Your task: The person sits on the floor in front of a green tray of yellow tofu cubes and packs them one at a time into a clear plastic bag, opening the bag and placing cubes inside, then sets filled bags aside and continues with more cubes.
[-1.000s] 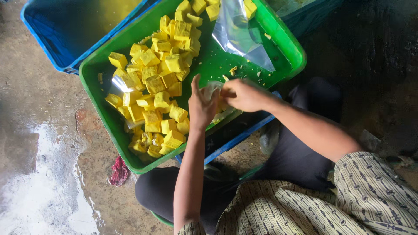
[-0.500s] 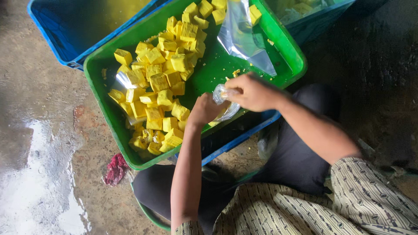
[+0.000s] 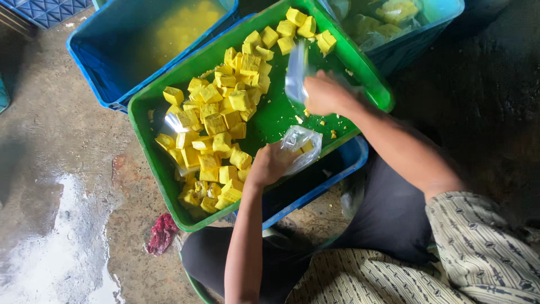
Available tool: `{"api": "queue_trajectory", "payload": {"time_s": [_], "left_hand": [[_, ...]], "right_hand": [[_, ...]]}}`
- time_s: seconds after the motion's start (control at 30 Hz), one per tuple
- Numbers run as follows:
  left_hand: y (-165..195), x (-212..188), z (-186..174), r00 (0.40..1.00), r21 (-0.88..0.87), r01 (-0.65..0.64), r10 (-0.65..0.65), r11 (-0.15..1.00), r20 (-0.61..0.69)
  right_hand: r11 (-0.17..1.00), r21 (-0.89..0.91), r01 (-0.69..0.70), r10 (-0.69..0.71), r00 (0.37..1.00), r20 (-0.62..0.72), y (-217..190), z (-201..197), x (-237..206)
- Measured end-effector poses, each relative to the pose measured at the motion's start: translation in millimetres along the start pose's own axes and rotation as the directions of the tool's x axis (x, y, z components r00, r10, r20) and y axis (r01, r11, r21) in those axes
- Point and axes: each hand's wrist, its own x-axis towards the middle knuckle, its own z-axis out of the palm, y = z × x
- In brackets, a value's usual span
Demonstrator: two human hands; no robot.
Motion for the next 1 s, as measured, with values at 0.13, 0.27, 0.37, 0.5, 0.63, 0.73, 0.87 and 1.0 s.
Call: {"api": "queue_trajectory", "payload": {"time_s": [0.13, 0.27, 0.37, 0.5, 0.63, 0.73, 0.87, 1.0], "left_hand": [[2.6, -12.6, -9.7, 0.999, 0.028, -0.044, 0.045, 0.999, -0.007], [1.3, -10.1, -10.4, 0.997, 0.014, -0.072, 0.072, 0.997, -0.031], [-1.9, -9.1, -11.2, 0.988, -0.012, -0.145, 0.144, 0.989, -0.063], [-3.7, -13.7, -10.7, 0.963, 0.132, -0.204, 0.223, 0.97, -0.152], [-1.2, -16.1, -10.1, 0.987, 0.124, -0.089, 0.104, 0.988, -0.122], [1.5, -16.0, -9.8, 0.98, 0.116, -0.113, 0.13, 0.987, -0.15], [2.4, -16.6, -10.7, 0.977, 0.106, -0.108, 0.125, 0.988, -0.17], [0.9, -18.0, -13.1, 0.965, 0.148, -0.15, 0.177, 0.978, -0.192]], "right_hand": [[0.998, -0.036, -0.043, 0.053, 0.938, 0.344, 15.2, -51.3, -16.7], [0.977, -0.211, 0.038, -0.144, 0.845, -0.514, 59.1, -61.2, 41.1], [0.82, -0.571, -0.046, -0.301, 0.814, -0.498, 76.4, -37.0, 82.2], [0.735, -0.676, 0.045, -0.341, 0.887, -0.312, 80.1, -24.3, 95.4], [0.947, -0.273, 0.167, -0.238, 0.937, -0.254, 71.8, -37.3, 106.9], [0.934, 0.286, 0.212, -0.083, 0.91, -0.406, 53.2, -45.8, 131.0], [0.86, 0.51, 0.026, 0.122, 0.959, -0.255, 20.4, -42.9, 160.0], [0.69, 0.722, -0.043, 0.276, 0.938, -0.208, 0.1, -37.7, 167.4]]}}
